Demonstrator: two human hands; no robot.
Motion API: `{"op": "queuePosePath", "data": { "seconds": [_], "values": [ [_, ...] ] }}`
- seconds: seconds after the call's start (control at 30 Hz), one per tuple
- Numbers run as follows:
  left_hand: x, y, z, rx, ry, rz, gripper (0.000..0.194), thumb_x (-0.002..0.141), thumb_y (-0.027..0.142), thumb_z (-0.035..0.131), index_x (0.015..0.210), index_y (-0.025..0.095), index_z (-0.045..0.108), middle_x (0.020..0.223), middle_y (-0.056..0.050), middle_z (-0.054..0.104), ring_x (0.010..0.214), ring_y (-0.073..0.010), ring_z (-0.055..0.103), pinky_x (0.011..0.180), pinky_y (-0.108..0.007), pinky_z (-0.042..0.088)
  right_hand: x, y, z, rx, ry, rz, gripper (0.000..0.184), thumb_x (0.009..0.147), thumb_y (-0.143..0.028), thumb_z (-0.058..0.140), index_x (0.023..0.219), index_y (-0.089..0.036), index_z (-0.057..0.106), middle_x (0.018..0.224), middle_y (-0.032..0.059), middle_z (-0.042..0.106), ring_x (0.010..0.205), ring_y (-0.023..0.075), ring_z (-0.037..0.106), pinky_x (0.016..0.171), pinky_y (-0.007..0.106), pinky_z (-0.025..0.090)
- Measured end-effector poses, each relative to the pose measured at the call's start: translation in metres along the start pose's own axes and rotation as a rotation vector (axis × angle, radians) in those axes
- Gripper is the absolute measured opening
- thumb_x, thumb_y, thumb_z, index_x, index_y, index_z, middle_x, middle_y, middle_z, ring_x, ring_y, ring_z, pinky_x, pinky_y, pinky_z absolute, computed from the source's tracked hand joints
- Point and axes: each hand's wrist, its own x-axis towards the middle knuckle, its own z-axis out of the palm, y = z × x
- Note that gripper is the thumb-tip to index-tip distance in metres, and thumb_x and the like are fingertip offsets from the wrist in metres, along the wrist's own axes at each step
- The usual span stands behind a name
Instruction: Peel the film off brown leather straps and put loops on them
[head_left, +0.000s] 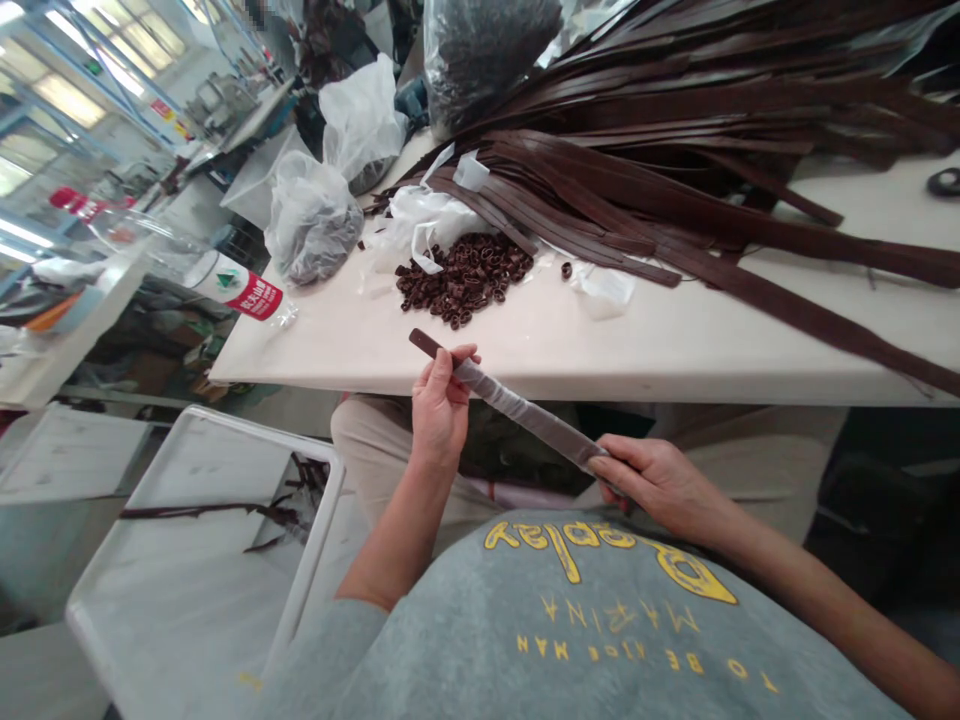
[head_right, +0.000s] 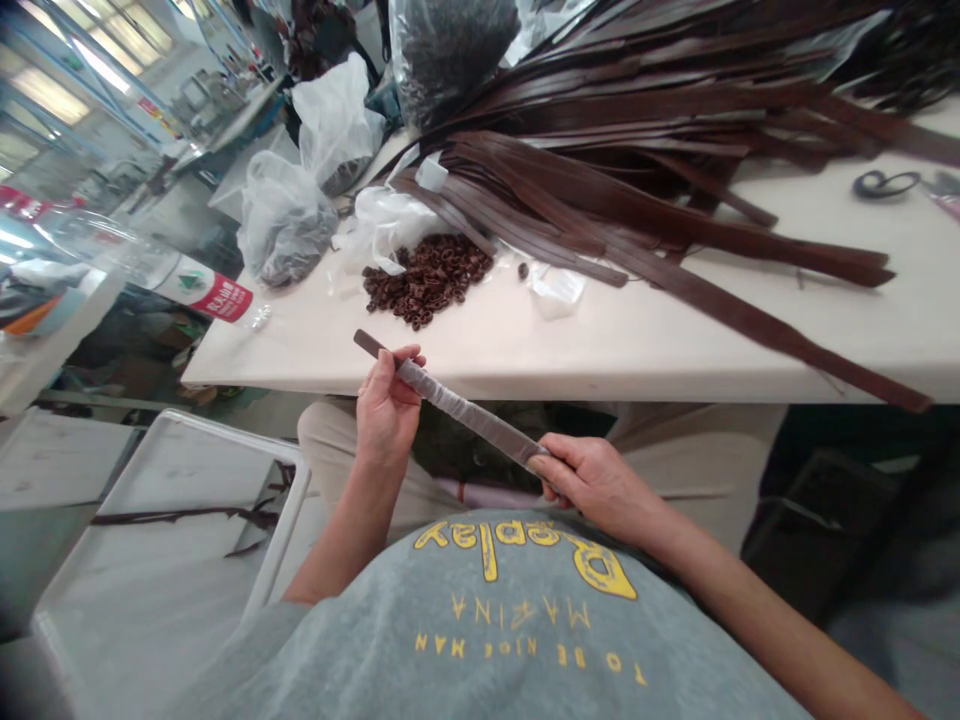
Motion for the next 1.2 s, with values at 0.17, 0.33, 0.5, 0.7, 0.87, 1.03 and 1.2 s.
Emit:
{"op": "queuePosePath", "data": {
  "seconds": [0.17, 0.33, 0.5, 0.7, 0.87, 1.03, 1.2],
  "values": [
    [-0.011, -0.009, 0.004, 0.003, -0.048, -0.076, 0.024, 0.078, 0.041, 0.076, 0.078, 0.018, 0.077, 0.083, -0.004, 0.076, 0.078, -0.0128, 0.068, 0.072, -0.023, 0.049, -0.018, 0.01, -0.015, 0.012, -0.105, 0.133, 0.04, 0.093, -0.054, 0.047, 0.073, -0.021, 0.059, 0.065, 0.0, 0.063, 0.057, 0.0145, 0.057, 0.055, 0.027, 0.043],
    [-0.039, -0.031, 0.023, 0.039, -0.175, -0.228, 0.028, 0.078, 0.045, 0.075, 0.082, 0.017, 0.078, 0.088, -0.005, 0.076, 0.083, -0.0154, 0.068, 0.08, -0.026, 0.049, 0.012, -0.025, -0.004, 0.114, -0.059, -0.022, 0.031, 0.093, -0.047, 0.049, 0.088, -0.019, 0.062, 0.081, 0.0032, 0.07, 0.07, 0.0177, 0.065, 0.065, 0.029, 0.049],
    [-0.042, -0.031, 0.022, 0.042, -0.156, -0.197, 0.026, 0.078, 0.043, 0.076, 0.083, 0.017, 0.078, 0.094, -0.006, 0.076, 0.088, -0.0165, 0.068, 0.084, -0.028, 0.048, 0.028, -0.039, 0.003, 0.077, -0.042, -0.051, 0.036, 0.092, -0.047, 0.047, 0.071, -0.02, 0.058, 0.063, 0.0005, 0.064, 0.057, 0.0143, 0.059, 0.059, 0.026, 0.045],
    [-0.026, -0.025, 0.012, 0.033, -0.087, -0.195, 0.029, 0.071, 0.044, 0.081, 0.081, 0.016, 0.077, 0.095, -0.006, 0.076, 0.079, -0.0126, 0.068, 0.071, -0.022, 0.051, 0.009, -0.021, -0.014, 0.099, -0.121, 0.06, 0.035, 0.091, -0.048, 0.049, 0.074, -0.02, 0.059, 0.06, -0.0014, 0.062, 0.053, 0.0125, 0.056, 0.052, 0.025, 0.041],
    [-0.021, -0.019, 0.003, 0.178, -0.04, -0.196, 0.029, 0.06, 0.035, 0.088, 0.077, 0.015, 0.075, 0.078, -0.002, 0.074, 0.052, -0.0046, 0.056, 0.051, -0.017, 0.045, 0.002, -0.024, -0.046, 0.191, -0.233, 0.095, 0.037, 0.089, -0.053, 0.058, 0.076, -0.019, 0.06, 0.067, -0.0001, 0.067, 0.058, 0.0122, 0.061, 0.056, 0.024, 0.046],
    [-0.008, -0.01, -0.009, 0.194, -0.011, -0.149, 0.025, 0.063, 0.024, 0.085, 0.084, 0.016, 0.074, 0.068, 0.003, 0.066, 0.052, -0.0043, 0.053, 0.046, -0.014, 0.043, 0.005, -0.021, -0.077, 0.454, -0.443, 0.147, 0.037, 0.086, -0.054, 0.065, 0.094, -0.018, 0.067, 0.086, 0.0035, 0.075, 0.074, 0.0148, 0.069, 0.07, 0.028, 0.054],
    [0.003, 0.004, -0.025, 0.223, 0.049, -0.127, 0.016, 0.071, 0.02, 0.076, 0.087, 0.017, 0.074, 0.06, 0.002, 0.062, 0.053, -0.0075, 0.052, 0.045, -0.015, 0.042, 0.001, -0.006, -0.081, 0.57, -0.474, 0.19, 0.038, 0.085, -0.049, 0.07, 0.105, -0.017, 0.068, 0.087, 0.0038, 0.075, 0.074, 0.0135, 0.069, 0.071, 0.027, 0.056]
  ]
}}
